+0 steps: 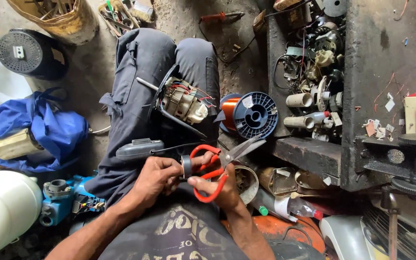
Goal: Assembling a fan motor housing by connecting electrical wires and using hand tools to secure parts.
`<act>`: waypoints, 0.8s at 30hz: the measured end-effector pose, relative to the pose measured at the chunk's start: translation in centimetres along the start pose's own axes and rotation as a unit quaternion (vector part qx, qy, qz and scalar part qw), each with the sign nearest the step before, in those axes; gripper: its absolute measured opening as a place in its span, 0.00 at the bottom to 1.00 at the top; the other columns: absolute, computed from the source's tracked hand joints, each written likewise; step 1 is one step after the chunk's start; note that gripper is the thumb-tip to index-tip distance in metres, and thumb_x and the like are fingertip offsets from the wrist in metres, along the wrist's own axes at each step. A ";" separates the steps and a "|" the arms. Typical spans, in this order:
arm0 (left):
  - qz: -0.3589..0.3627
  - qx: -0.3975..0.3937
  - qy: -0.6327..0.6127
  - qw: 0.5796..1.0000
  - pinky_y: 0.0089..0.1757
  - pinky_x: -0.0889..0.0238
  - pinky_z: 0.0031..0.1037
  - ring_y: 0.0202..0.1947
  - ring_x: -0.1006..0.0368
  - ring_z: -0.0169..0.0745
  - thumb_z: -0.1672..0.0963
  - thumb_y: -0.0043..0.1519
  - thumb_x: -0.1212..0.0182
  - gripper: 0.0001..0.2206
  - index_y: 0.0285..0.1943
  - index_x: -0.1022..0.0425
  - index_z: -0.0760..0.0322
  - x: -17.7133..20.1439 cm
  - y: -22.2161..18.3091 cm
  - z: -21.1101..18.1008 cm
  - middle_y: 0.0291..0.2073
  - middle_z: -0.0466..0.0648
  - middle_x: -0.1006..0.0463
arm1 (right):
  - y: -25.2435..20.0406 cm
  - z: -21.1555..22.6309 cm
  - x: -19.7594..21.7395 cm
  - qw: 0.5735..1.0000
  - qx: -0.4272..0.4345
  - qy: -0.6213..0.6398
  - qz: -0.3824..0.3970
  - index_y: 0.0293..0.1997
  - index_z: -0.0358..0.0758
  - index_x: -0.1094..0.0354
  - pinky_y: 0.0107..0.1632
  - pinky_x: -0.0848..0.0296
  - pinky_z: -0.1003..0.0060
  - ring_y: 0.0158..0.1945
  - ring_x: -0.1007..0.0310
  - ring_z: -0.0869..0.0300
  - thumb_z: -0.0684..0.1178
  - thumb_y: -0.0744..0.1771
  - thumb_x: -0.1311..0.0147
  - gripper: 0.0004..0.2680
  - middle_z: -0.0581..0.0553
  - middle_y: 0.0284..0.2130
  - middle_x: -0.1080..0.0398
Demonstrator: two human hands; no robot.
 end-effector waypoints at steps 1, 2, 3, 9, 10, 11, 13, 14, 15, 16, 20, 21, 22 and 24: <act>0.000 0.001 0.000 1.000 0.17 0.39 0.27 0.09 0.32 0.42 0.61 0.59 0.28 0.11 0.22 0.21 0.69 0.0 0.0 0.2 0.08 0.52 0.35 | 0.1 0.3 -0.1 1.000 0.000 0.000 0.000 0.52 0.35 0.33 0.58 0.17 0.51 0.51 0.13 0.49 0.33 0.61 0.19 0.22 0.34 0.47 0.17; 0.016 0.013 0.003 1.000 0.16 0.40 0.27 0.08 0.32 0.43 0.60 0.60 0.29 0.14 0.20 0.23 0.68 -0.1 0.1 0.5 0.07 0.54 0.33 | 0.2 0.6 -0.2 1.000 -0.006 0.003 -0.006 0.51 0.34 0.32 0.53 0.16 0.51 0.47 0.14 0.50 0.33 0.61 0.19 0.21 0.33 0.44 0.17; 0.031 0.025 0.007 0.999 0.16 0.41 0.27 0.07 0.31 0.43 0.59 0.62 0.30 0.17 0.18 0.26 0.67 -0.2 0.1 0.8 0.07 0.56 0.32 | 0.4 0.9 -0.3 1.000 -0.011 0.006 -0.012 0.50 0.34 0.32 0.49 0.16 0.51 0.43 0.14 0.50 0.32 0.61 0.19 0.20 0.32 0.42 0.16; -0.071 -0.553 0.376 0.741 0.48 0.18 0.41 0.48 0.12 0.56 0.60 0.67 0.29 0.18 0.67 0.12 0.51 -0.8 -4.0 -5.7 0.51 0.49 0.12 | 0.7 0.9 -0.2 0.995 -0.068 0.077 0.013 0.50 0.33 0.32 0.44 0.18 0.53 0.39 0.18 0.50 0.32 0.60 0.20 0.21 0.29 0.38 0.19; -0.073 -0.552 0.375 0.741 0.48 0.18 0.41 0.48 0.12 0.56 0.60 0.67 0.29 0.18 0.67 0.12 0.51 -0.7 -3.9 -5.9 0.51 0.49 0.12 | 0.5 -0.5 0.5 0.995 -0.069 0.077 0.015 0.50 0.33 0.32 0.44 0.18 0.53 0.39 0.18 0.50 0.32 0.60 0.20 0.21 0.29 0.38 0.19; -0.046 -0.547 0.340 0.764 0.45 0.18 0.39 0.42 0.12 0.56 0.61 0.68 0.28 0.15 0.63 0.11 0.56 -0.7 -3.6 -6.1 0.45 0.50 0.11 | 0.4 -1.8 1.3 0.991 -0.069 0.116 0.010 0.53 0.35 0.33 0.47 0.17 0.54 0.42 0.16 0.50 0.32 0.61 0.22 0.21 0.30 0.41 0.18; -0.020 -0.543 0.302 0.783 0.41 0.18 0.37 0.37 0.12 0.55 0.61 0.68 0.27 0.12 0.60 0.10 0.61 -0.7 -3.5 -6.4 0.38 0.50 0.11 | 0.8 -2.2 1.6 0.986 -0.066 0.153 0.008 0.56 0.36 0.33 0.51 0.17 0.56 0.45 0.14 0.49 0.33 0.62 0.25 0.21 0.31 0.44 0.17; -0.031 -0.476 0.259 0.840 0.39 0.20 0.35 0.33 0.14 0.47 0.61 0.65 0.25 0.13 0.59 0.08 0.60 -0.4 -3.1 -6.2 0.34 0.50 0.09 | 1.2 -1.2 0.9 0.982 -0.057 0.173 0.037 0.56 0.37 0.34 0.56 0.16 0.49 0.51 0.14 0.46 0.32 0.63 0.26 0.21 0.27 0.50 0.18; -0.038 -0.399 0.213 0.891 0.37 0.21 0.34 0.30 0.15 0.38 0.61 0.63 0.24 0.14 0.58 0.06 0.59 -0.1 -3.0 -5.6 0.29 0.50 0.08 | 1.1 -0.4 0.2 0.978 -0.052 0.194 0.062 0.57 0.37 0.35 0.61 0.15 0.42 0.56 0.14 0.42 0.30 0.63 0.28 0.20 0.23 0.55 0.18; -0.037 -0.398 0.213 0.891 0.37 0.21 0.34 0.30 0.15 0.38 0.61 0.63 0.24 0.14 0.58 0.06 0.59 -0.4 -3.3 -5.9 0.29 0.50 0.08 | 0.8 -1.5 1.0 0.978 -0.052 0.194 0.060 0.57 0.37 0.35 0.61 0.15 0.42 0.56 0.14 0.42 0.30 0.63 0.28 0.20 0.23 0.55 0.18; -0.011 -0.190 0.074 0.979 0.29 0.19 0.33 0.20 0.17 0.40 0.62 0.62 0.24 0.05 0.46 0.10 0.70 -0.6 -1.2 -3.6 0.20 0.58 0.11 | 0.4 0.0 0.0 0.988 -0.010 0.145 0.061 0.56 0.38 0.39 0.62 0.17 0.40 0.58 0.14 0.37 0.28 0.64 0.27 0.22 0.21 0.55 0.20; 0.014 -0.122 0.005 0.992 0.27 0.20 0.36 0.18 0.21 0.43 0.62 0.63 0.24 0.05 0.42 0.13 0.76 -0.6 -0.2 -2.4 0.18 0.61 0.15 | 0.6 1.7 -1.2 0.992 -0.003 0.119 0.043 0.56 0.38 0.39 0.62 0.16 0.44 0.57 0.14 0.41 0.30 0.65 0.26 0.22 0.25 0.54 0.19; 0.014 -0.124 0.004 0.992 0.27 0.20 0.36 0.18 0.21 0.43 0.62 0.63 0.24 0.05 0.42 0.13 0.76 -0.7 -0.1 -2.3 0.18 0.61 0.15 | 0.8 2.0 -1.6 0.992 -0.002 0.118 0.045 0.56 0.38 0.39 0.62 0.16 0.44 0.57 0.14 0.41 0.30 0.65 0.26 0.22 0.25 0.54 0.19; 0.039 0.010 -0.076 0.996 0.26 0.21 0.37 0.19 0.17 0.50 0.62 0.63 0.32 0.07 0.45 0.20 0.77 -1.1 0.3 -1.2 0.20 0.65 0.17 | 1.0 2.8 -2.1 0.997 0.007 0.077 0.019 0.54 0.36 0.38 0.57 0.13 0.46 0.52 0.12 0.43 0.32 0.63 0.23 0.21 0.25 0.51 0.18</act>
Point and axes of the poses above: each hand's wrist, its own y-axis towards the middle knuckle, its own x-axis out of the back of the hand, z = x × y, the point moved 4 cm from there along y, towards the middle knuckle
